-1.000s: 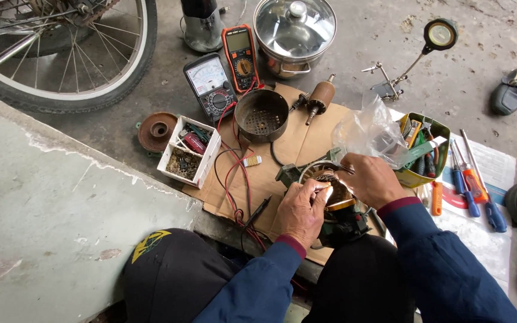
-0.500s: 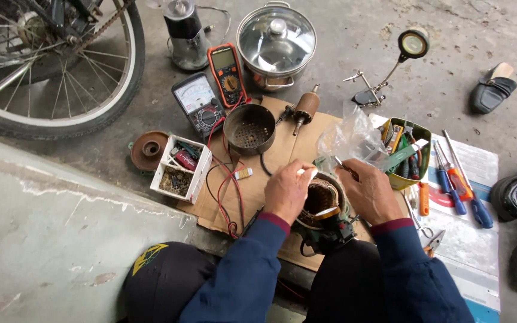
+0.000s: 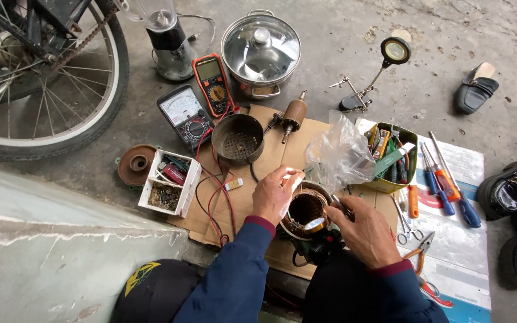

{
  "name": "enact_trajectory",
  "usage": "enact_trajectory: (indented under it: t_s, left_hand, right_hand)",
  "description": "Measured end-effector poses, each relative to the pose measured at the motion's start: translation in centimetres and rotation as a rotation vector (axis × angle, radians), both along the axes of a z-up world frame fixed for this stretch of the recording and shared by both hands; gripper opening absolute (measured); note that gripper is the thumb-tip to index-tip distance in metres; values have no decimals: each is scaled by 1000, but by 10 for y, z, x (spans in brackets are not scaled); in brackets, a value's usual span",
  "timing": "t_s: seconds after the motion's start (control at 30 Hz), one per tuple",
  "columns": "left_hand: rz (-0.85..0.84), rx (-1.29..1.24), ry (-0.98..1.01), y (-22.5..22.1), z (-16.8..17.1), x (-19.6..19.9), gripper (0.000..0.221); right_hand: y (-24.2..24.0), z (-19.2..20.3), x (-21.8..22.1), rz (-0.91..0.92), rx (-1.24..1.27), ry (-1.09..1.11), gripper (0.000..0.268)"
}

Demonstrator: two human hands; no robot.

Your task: Connecting and organizing internal wiring components of an electric motor during a repair process.

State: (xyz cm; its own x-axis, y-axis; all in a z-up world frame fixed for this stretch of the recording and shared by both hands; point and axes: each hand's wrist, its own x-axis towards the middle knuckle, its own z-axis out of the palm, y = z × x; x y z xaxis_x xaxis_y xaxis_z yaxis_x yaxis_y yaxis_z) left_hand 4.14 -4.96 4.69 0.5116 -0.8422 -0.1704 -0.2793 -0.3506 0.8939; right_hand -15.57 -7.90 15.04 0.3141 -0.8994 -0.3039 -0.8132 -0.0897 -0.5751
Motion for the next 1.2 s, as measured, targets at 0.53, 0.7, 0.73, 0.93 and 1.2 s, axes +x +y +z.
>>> enact_trajectory:
  t_s: [0.53, 0.7, 0.73, 0.93, 1.2]
  left_hand:
    - [-18, 38, 46, 0, 11, 10, 17]
    - [48, 40, -7, -1, 11, 12, 15]
    - [42, 41, -9, -1, 9, 11, 15]
    - [81, 70, -69, 0, 15, 11, 15]
    - [62, 62, -42, 10, 19, 1, 14]
  right_hand:
    - [-40, -5, 40, 109, -27, -153, 25]
    - [-42, -17, 25, 97, -64, -160, 27]
    - [-43, -18, 21, 91, -64, -162, 27]
    - [-26, 26, 7, -92, -175, -459, 32]
    - [-11, 32, -48, -236, -328, -495, 58]
